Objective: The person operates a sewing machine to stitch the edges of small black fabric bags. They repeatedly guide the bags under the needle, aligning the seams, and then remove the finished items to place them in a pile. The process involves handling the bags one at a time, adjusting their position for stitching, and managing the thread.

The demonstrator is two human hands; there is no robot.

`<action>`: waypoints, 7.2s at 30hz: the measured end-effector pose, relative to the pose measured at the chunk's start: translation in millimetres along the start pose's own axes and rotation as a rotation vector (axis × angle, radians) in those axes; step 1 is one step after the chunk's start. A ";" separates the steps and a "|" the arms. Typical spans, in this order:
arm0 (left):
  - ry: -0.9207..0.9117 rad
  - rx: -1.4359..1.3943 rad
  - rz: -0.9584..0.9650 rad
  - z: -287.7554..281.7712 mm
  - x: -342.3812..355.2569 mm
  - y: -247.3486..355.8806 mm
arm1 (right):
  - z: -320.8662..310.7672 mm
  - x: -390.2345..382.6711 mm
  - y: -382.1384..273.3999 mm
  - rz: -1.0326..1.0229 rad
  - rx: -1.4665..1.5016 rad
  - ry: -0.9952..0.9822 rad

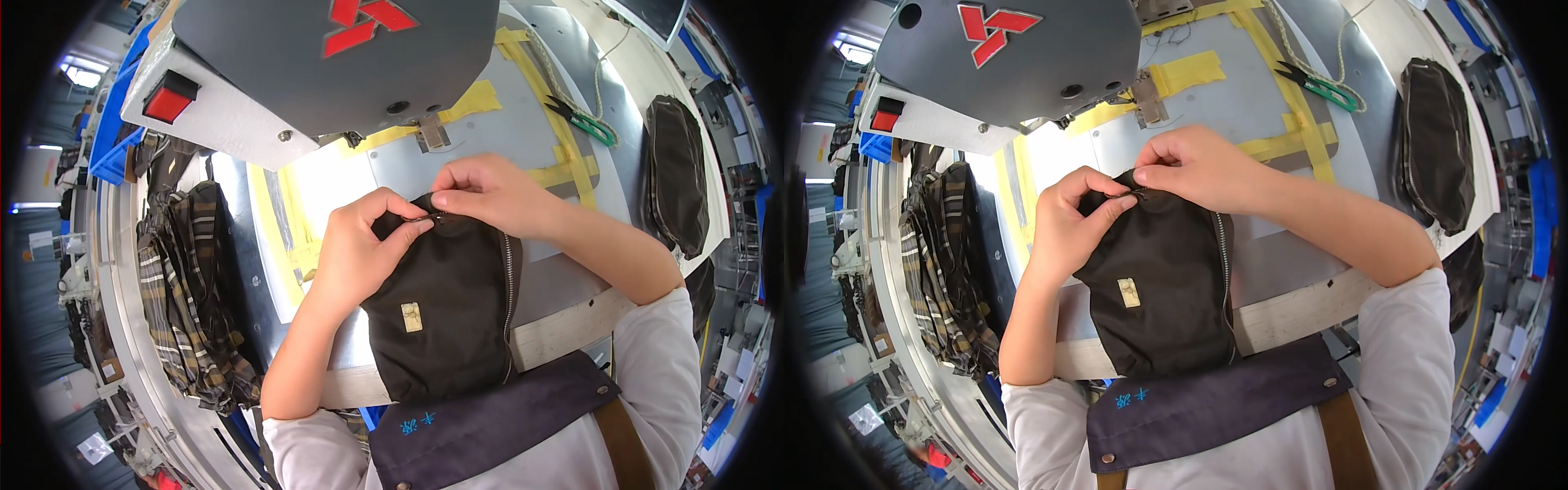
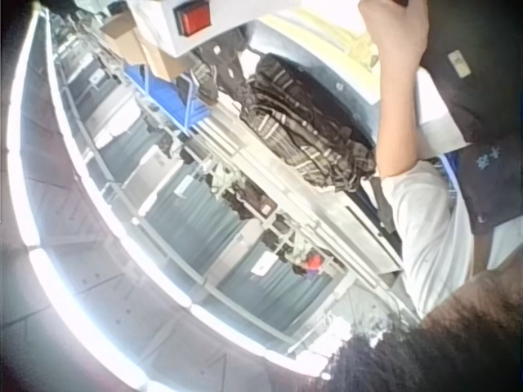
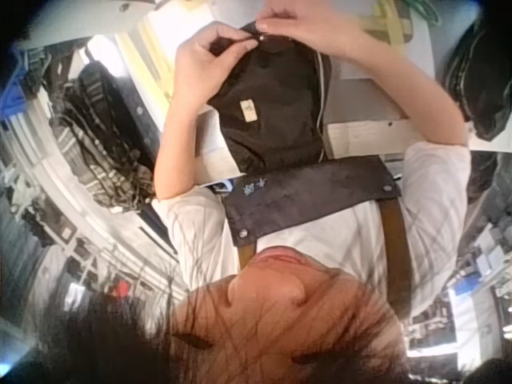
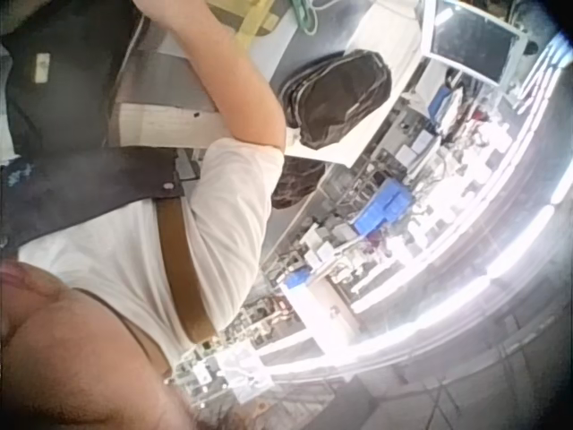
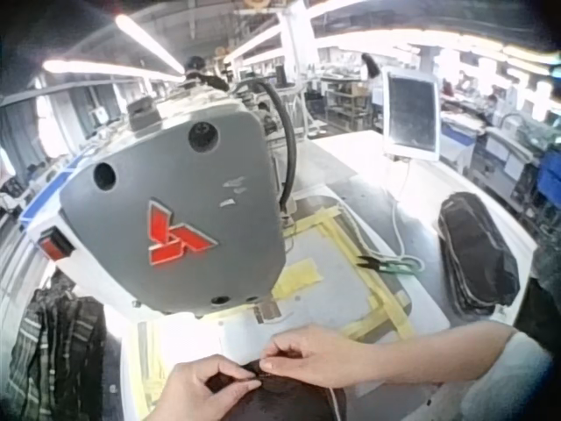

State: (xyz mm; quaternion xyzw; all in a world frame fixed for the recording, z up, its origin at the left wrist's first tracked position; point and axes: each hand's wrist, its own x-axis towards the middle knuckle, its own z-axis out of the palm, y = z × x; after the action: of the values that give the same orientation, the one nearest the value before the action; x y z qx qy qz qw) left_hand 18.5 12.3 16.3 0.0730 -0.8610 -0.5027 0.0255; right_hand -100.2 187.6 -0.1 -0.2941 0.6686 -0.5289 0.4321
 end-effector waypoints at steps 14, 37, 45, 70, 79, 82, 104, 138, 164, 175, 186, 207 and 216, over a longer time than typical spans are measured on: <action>0.216 0.246 0.392 12.7 -2.3 -17.2 | 10.5 -7.8 1.8 0.000 -0.055 0.156; 0.026 -0.112 -0.103 5.5 3.4 -13.7 | 8.7 -1.9 -1.8 -0.129 -0.279 0.133; 0.004 -0.169 -0.133 3.2 3.9 -15.5 | 5.6 -4.7 3.1 -0.104 -0.102 0.139; 0.011 -0.070 -0.081 5.2 3.2 -9.9 | 11.9 -3.3 -2.5 -0.131 -0.232 0.170; 0.050 -0.201 -0.129 7.6 4.2 -22.1 | 8.1 -0.5 5.0 -0.126 -0.233 0.176; 0.061 -0.221 -0.132 8.8 4.0 -25.8 | 14.9 -1.2 6.9 -0.121 -0.223 0.238; 0.031 -0.114 -0.057 7.1 4.1 -14.4 | 10.4 6.3 5.9 -0.224 -0.166 0.197; 0.123 -0.177 -0.025 11.3 6.3 -23.6 | 14.4 -2.9 7.8 -0.171 -0.163 0.221; 0.107 -0.146 -0.033 10.4 7.1 -20.8 | 5.7 -2.3 5.8 -0.135 -0.265 0.185; 0.100 -0.091 -0.086 11.1 21.2 -25.8 | 3.0 2.5 11.0 -0.151 -0.346 0.327; 0.133 0.076 -0.121 19.8 47.0 -18.7 | -18.5 19.1 5.0 -0.038 -0.502 0.418; 0.018 0.221 -0.187 6.3 73.5 -17.6 | -37.3 41.2 -22.3 0.151 -0.692 0.244; 0.076 0.220 -0.127 13.6 86.8 -21.8 | -46.8 46.1 -16.0 0.132 -0.636 0.298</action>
State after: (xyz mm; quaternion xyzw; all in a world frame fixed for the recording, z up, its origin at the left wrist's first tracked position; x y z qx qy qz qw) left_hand -66.7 0.4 -11.9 0.1488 -0.9029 -0.4029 0.0182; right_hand -163.7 165.2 6.1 -0.2897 0.8730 -0.3023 0.2501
